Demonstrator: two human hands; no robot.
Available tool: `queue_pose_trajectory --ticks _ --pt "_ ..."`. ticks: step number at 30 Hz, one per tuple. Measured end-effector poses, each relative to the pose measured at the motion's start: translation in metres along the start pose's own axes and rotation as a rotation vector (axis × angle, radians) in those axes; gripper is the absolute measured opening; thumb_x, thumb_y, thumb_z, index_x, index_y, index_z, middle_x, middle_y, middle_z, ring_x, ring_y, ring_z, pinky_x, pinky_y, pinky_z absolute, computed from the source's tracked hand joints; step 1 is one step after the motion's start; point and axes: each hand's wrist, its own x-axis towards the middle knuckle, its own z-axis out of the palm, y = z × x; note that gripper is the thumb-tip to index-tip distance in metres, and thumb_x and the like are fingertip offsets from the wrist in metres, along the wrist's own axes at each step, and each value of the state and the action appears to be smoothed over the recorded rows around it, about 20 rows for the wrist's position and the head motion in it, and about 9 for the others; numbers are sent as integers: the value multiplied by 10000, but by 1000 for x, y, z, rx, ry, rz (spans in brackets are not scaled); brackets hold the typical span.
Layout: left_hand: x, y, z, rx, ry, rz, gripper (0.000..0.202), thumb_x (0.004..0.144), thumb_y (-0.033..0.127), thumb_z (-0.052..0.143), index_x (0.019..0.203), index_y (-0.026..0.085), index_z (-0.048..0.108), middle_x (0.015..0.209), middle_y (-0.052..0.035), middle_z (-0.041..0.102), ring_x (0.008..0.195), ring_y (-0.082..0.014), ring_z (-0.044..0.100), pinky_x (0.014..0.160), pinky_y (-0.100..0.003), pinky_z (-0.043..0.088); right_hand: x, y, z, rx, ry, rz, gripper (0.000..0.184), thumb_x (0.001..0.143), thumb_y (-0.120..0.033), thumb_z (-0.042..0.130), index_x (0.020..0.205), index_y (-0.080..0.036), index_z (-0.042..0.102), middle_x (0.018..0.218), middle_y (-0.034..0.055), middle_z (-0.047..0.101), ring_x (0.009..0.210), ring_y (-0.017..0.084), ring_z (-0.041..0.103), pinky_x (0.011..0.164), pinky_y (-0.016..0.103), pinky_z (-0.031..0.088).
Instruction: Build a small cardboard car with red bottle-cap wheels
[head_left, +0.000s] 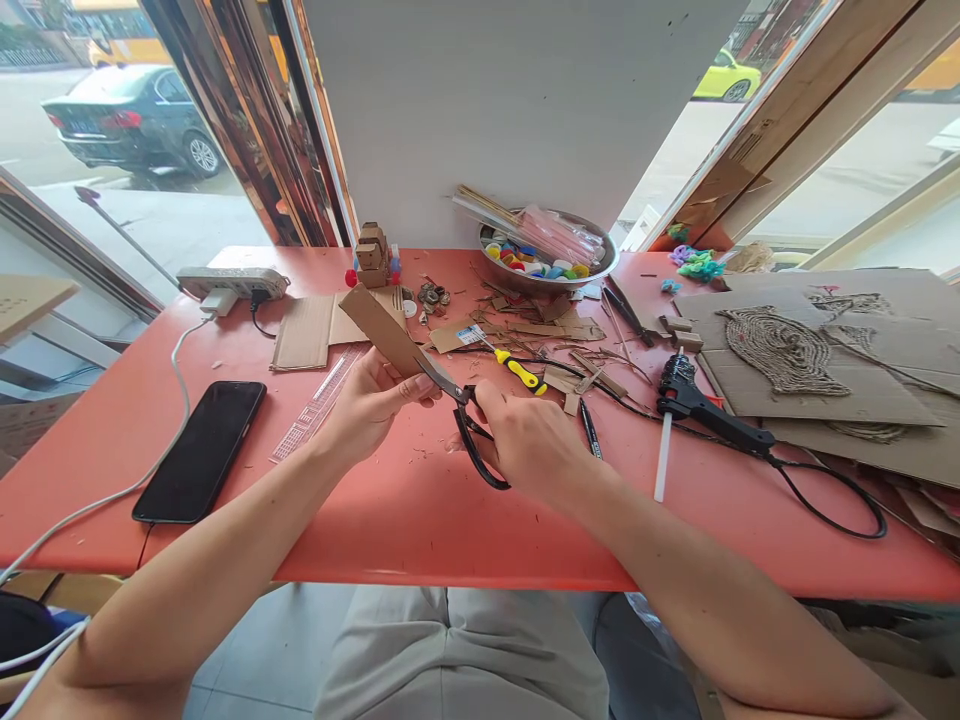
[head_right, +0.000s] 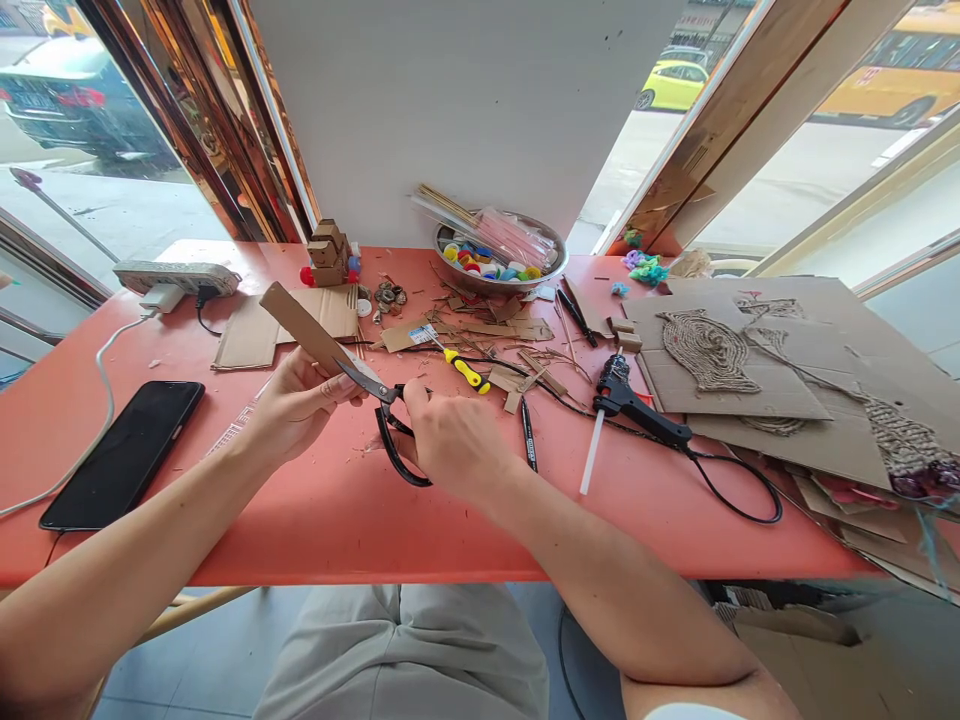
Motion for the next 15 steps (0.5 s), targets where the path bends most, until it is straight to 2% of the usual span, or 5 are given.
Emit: queue_pose_trajectory --ticks 9,15 --pt "0 1 1 -38 6 -12 442 600 434 1055 713 189 705 664 2 753 585 -115 678 562 -220 566 1 -1 3 21 21 20 520 1077 -654 489 1228 -165 580 977 175 829 994 346 812 593 298 303" --pt "0 0 1 0 16 -6 462 594 468 1047 705 186 699 654 -5 746 577 -125 670 563 -236 570 5 0 7 -13 20 51 473 1107 -597 469 1215 -155 600 981 192 831 989 340 815 572 298 250"
